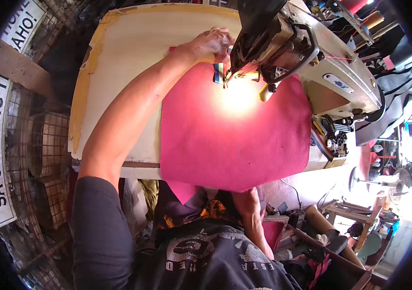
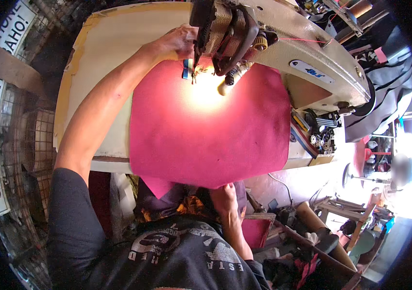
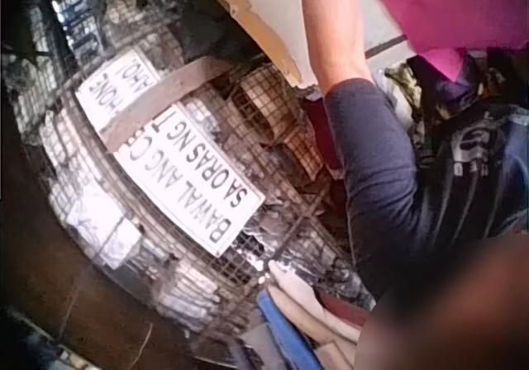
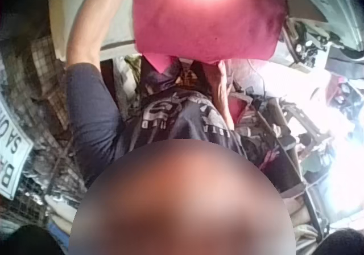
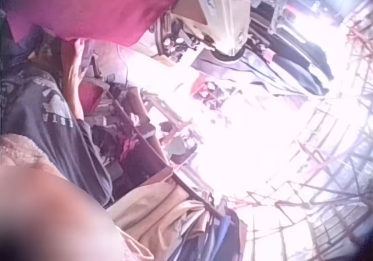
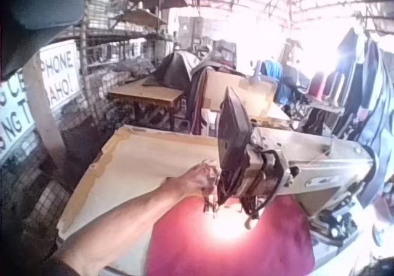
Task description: Sewing colorful straps onto a pink fabric piece to assemble a bag using an industrial sewing machine.
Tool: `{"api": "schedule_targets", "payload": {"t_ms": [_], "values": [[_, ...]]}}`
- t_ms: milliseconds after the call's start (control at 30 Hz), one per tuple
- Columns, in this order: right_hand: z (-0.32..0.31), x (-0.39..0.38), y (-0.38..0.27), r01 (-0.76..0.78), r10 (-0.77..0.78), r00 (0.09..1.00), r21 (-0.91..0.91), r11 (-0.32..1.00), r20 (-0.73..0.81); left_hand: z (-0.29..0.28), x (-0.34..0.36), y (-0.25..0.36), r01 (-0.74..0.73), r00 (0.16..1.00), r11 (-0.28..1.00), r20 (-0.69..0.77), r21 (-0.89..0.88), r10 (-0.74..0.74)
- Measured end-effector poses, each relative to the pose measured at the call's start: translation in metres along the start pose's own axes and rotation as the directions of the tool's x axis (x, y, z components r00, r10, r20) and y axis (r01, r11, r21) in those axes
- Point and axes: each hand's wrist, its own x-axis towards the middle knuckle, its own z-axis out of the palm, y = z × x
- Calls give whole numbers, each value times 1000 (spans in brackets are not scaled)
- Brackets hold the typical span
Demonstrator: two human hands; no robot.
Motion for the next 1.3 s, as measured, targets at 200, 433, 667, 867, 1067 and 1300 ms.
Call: {"api": "schedule_targets", "payload": {"t_ms": [200,433,667,867,1067,1300], "values": [[90,-83,-57,-14,-885,465,-1000,12,-17,17,-7,2,58,997,986,-50,-156,-66],[194,18,-180,-276,-358,794,-233,-932,491,8,-56,27,155,923,969,-322,-195,-212],[229,195,-195,-231,-103,880,229,-945,464,-8,-98,71,306,814,914,-425,-267,-397],[225,268,-184,-149,-4,899,299,-943,438,-16,-112,90,436,826,896,-357,-86,-436],[232,193,-160,-145,-106,712,-3,-989,694,-23,-125,108,166,865,977,-495,132,-81],[206,162,-123,662,268,568,-239,-710,778,-6,-123,117,-48,944,995,-329,-91,15]]}}
